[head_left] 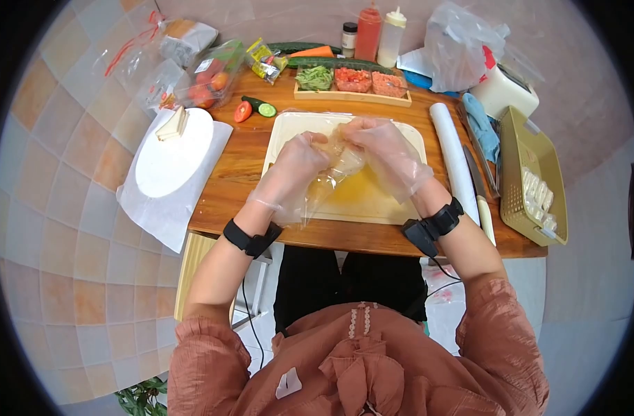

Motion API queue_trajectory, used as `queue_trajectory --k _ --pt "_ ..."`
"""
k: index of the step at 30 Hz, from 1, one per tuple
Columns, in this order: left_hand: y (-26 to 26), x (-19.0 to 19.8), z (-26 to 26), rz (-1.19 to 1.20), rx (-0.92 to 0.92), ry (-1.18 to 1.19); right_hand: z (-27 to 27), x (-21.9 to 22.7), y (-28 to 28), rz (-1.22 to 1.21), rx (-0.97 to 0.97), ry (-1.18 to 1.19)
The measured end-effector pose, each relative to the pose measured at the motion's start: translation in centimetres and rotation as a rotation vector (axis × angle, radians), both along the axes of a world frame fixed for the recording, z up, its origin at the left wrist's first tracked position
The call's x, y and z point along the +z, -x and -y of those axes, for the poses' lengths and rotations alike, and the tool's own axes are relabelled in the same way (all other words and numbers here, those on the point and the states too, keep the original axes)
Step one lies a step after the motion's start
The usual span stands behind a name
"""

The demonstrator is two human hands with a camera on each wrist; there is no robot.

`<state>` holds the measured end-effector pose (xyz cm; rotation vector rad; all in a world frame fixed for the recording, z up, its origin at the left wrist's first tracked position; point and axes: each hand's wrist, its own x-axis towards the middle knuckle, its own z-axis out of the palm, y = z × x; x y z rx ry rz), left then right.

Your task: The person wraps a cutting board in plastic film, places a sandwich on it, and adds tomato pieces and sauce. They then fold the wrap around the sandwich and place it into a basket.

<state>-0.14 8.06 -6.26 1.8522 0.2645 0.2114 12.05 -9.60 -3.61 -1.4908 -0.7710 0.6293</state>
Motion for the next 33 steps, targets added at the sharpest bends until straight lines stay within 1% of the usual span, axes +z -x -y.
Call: queue_trajectory --k 2,3,4,5,9,11,14,16,18,20,21,23,24,26,27,29,31,33 --pt "0.2 0.6 0.0 -0.040 -0.029 0.077 0.0 -0.2 -0.1 0.043 0.007 -0.001" --pt "0.2 0.6 -0.1 -0.038 -0.028 0.076 0.0 -0.1 0.1 -0.005 0.013 -0.043" --pt "0.3 0.6 -0.2 -0.069 -0.027 0.134 0.0 -0.1 0.3 -0.054 0.017 -0.086" --pt "0.4 0.6 -0.4 -0.101 -0.027 0.193 0.0 -0.1 0.3 -0.054 0.017 -0.087" --pt "1.5 0.7 -1.0 -0.099 0.015 0.224 0.0 -0.8 -0.1 -0.061 0.030 -0.116" --pt "2.0 1.2 -1.1 -0.101 0.126 0.255 0.0 -1.1 -0.4 -0.043 0.032 -0.114" --pt "2.2 2.7 -1.3 -0.137 0.161 0.307 0.1 -1.3 -0.6 0.014 0.032 -0.107" --pt "2.1 3.7 -1.1 -0.122 0.126 0.289 0.0 -1.1 -0.2 -0.056 0.016 -0.122" --pt "1.9 3.7 -0.8 -0.105 0.093 0.274 -0.2 -0.9 -0.1 -0.085 0.009 -0.116" --pt "1.3 2.8 -0.1 -0.008 0.034 0.085 -0.4 -0.9 0.0 -0.111 0.003 -0.110" --pt "0.6 1.9 -0.1 -0.008 0.033 0.085 -0.4 -0.9 0.0 -0.120 0.001 -0.106" --pt "-1.4 0.1 -0.7 0.064 0.034 -0.339 -0.4 -0.7 0.1 -0.128 -0.001 -0.102" --pt "-2.0 0.1 -1.1 0.065 0.034 -0.339 -0.4 -0.5 0.3 -0.165 0.000 -0.120" --pt "-3.1 0.0 -1.9 0.019 -0.003 -0.268 -0.3 -0.6 0.4 -0.203 0.001 -0.136" --pt "-3.1 0.6 -2.1 0.019 -0.004 -0.266 -0.4 -0.8 0.4 -0.204 0.001 -0.146" --pt "-3.1 1.8 -2.4 -0.077 -0.009 0.048 -0.4 -1.1 0.2 -0.206 0.000 -0.153" --pt "-3.0 1.6 -2.7 -0.050 -0.027 0.040 -0.4 -1.2 0.3 -0.140 -0.029 -0.126" --pt "-2.8 1.6 -2.7 -0.022 -0.040 0.034 0.1 -1.1 0.3 -0.098 0.005 -0.124"
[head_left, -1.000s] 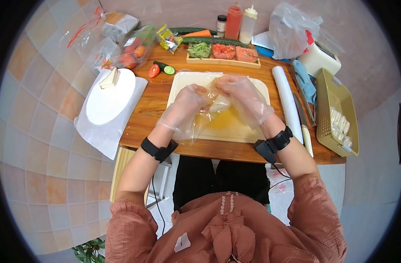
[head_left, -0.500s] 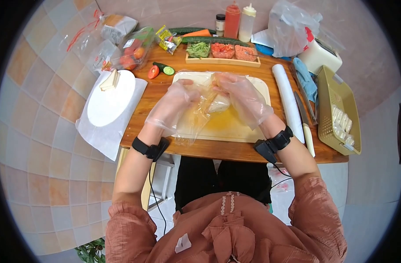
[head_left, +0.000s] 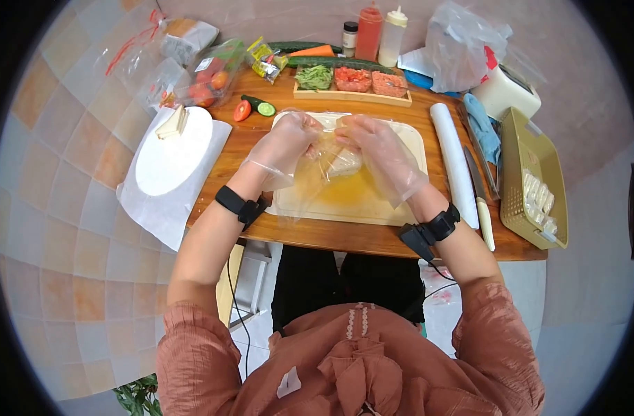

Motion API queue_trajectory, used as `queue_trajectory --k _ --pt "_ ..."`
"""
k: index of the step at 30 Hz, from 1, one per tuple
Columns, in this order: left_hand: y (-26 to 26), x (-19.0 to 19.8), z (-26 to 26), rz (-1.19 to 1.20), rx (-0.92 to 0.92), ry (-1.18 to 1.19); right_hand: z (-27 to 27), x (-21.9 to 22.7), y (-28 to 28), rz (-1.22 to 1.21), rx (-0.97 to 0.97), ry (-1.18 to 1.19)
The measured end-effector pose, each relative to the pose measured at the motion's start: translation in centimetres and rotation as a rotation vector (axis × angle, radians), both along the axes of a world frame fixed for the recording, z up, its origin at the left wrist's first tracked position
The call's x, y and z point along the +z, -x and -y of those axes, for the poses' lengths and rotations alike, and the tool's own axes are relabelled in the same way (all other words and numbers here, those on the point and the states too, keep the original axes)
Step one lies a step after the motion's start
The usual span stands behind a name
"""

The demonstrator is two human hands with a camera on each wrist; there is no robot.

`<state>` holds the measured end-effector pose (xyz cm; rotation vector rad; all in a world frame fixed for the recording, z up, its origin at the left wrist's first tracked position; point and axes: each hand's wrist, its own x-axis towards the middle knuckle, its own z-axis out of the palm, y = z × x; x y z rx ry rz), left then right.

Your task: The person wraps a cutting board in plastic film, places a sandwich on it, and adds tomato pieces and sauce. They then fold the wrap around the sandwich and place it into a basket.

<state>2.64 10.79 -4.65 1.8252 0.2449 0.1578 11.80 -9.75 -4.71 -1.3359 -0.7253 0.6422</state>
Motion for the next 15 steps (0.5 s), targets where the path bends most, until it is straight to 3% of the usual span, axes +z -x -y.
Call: queue_trajectory --k 5,7,12,14,15 --pt "0.5 0.4 -0.4 -0.052 -0.032 0.138 0.5 0.1 0.7 0.105 -0.016 0.028" --pt "0.6 0.2 -0.6 -0.067 0.005 0.171 0.6 0.2 0.7 0.300 -0.037 0.089" --pt "1.1 0.5 -1.0 -0.127 0.097 0.283 0.3 0.4 1.1 0.513 -0.066 0.180" --pt "1.5 1.1 -2.2 -0.133 -0.156 -0.392 0.3 0.5 1.3 0.589 -0.082 0.206" --pt "1.6 1.1 -2.3 -0.129 -0.150 -0.389 0.2 0.3 1.3 0.589 -0.084 0.176"
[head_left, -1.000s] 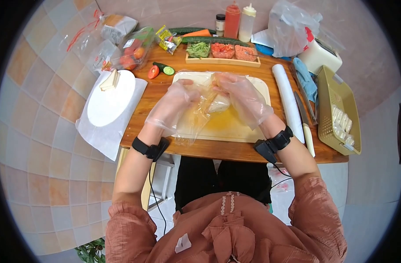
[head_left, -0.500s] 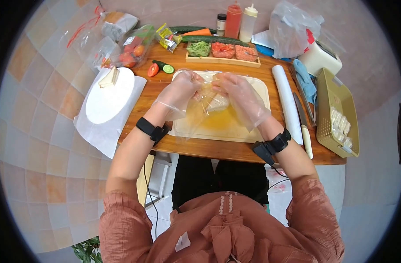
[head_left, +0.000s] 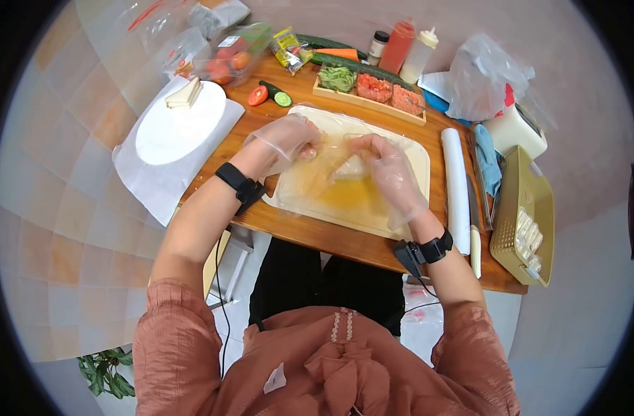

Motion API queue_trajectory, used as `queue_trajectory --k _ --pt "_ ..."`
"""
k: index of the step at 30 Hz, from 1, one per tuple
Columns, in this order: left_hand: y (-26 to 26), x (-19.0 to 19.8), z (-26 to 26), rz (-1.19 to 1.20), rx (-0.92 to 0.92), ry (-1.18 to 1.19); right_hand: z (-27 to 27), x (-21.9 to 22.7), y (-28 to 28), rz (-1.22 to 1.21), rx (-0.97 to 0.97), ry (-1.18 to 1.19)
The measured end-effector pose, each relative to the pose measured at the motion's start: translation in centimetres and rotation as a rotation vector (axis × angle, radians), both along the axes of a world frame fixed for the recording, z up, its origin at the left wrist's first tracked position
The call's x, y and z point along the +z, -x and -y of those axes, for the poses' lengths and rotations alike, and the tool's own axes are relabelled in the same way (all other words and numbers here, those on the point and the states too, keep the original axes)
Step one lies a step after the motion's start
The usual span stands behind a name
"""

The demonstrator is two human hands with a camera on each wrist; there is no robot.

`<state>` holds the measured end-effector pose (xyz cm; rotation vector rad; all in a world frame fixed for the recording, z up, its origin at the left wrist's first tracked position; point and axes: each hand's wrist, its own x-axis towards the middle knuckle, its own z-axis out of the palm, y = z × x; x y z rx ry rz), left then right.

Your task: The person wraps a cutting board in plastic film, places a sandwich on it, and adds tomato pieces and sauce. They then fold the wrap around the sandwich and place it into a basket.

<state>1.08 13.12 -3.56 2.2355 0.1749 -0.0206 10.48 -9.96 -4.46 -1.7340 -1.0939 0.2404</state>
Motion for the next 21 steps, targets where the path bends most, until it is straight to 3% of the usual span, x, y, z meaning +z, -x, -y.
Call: queue_trajectory --k 3,5,6,8,9,11,12,14,21 --pt "0.1 -0.9 -1.4 -0.039 0.082 0.172 -0.2 -0.3 -0.1 0.065 0.009 -0.020" --pt "0.1 -3.8 -4.0 0.164 -0.082 -0.162 -0.1 -0.4 -0.1 0.130 0.004 -0.013" --pt "0.4 -2.8 -3.2 0.165 -0.084 -0.164 -0.1 -0.4 -0.1 0.134 0.005 -0.011" --pt "1.6 0.5 0.0 0.193 0.466 0.420 0.0 -0.6 -0.4 0.140 -0.001 -0.014" --pt "2.0 1.0 0.8 0.191 0.462 0.416 0.1 -0.8 -0.6 0.155 0.006 0.023" --pt "3.0 1.6 2.2 0.417 0.323 -0.055 0.2 -0.7 -0.4 0.163 0.008 0.057" --pt "3.9 2.3 3.3 0.412 0.189 -0.126 0.3 -0.2 -0.1 0.158 -0.003 0.076" --pt "4.7 1.4 6.3 0.417 0.089 -0.515 0.4 0.2 0.4 0.147 -0.013 0.098" --pt "6.4 0.3 11.5 0.203 -0.006 -0.431 0.5 -0.3 -0.3 0.046 0.004 0.048"
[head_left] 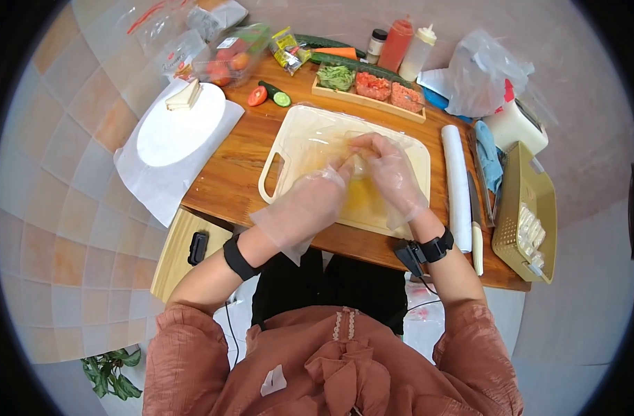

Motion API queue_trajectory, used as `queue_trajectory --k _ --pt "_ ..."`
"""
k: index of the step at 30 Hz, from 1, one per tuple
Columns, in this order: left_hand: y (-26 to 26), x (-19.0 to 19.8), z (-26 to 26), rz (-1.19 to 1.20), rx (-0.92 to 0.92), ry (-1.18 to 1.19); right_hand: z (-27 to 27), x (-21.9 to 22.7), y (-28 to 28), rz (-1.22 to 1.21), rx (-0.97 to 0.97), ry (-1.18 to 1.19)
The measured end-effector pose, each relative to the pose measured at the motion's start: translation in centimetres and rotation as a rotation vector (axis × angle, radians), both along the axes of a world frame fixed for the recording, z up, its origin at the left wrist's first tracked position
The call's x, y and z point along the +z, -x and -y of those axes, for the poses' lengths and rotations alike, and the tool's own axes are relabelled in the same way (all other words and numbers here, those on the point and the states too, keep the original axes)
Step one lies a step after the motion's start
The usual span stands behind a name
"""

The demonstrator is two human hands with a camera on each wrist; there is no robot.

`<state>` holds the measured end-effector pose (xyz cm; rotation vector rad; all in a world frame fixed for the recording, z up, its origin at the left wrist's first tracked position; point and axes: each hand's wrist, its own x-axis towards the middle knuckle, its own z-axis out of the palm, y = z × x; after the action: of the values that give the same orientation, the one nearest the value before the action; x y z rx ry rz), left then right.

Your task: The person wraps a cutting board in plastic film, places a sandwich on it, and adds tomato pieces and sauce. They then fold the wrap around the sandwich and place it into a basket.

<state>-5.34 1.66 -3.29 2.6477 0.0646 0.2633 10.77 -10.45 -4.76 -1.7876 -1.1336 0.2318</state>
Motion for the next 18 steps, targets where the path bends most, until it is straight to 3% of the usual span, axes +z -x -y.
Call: queue_trajectory --k 5,8,10,13,17,18 --pt "0.1 -0.4 0.1 0.131 -0.032 -0.105 0.2 0.8 0.2 -0.267 -0.011 -0.014" --pt "-0.2 -0.5 -0.2 0.081 -0.022 -0.077 0.1 1.7 0.3 -0.435 -0.051 -0.212" --pt "-0.3 -0.7 -0.2 0.091 -0.024 -0.076 0.5 2.6 -0.3 -0.273 -0.193 -0.193" --pt "-0.2 -0.7 -0.1 0.119 -0.026 -0.083 0.8 3.4 -1.2 -0.091 -0.249 -0.128" --pt "-0.2 -0.8 -0.2 0.192 -0.044 -0.172 0.8 4.2 -1.6 0.089 -0.136 -0.115" --pt "-0.3 -0.7 -0.2 0.194 -0.042 -0.170 0.5 4.2 -1.6 0.230 -0.049 -0.143"
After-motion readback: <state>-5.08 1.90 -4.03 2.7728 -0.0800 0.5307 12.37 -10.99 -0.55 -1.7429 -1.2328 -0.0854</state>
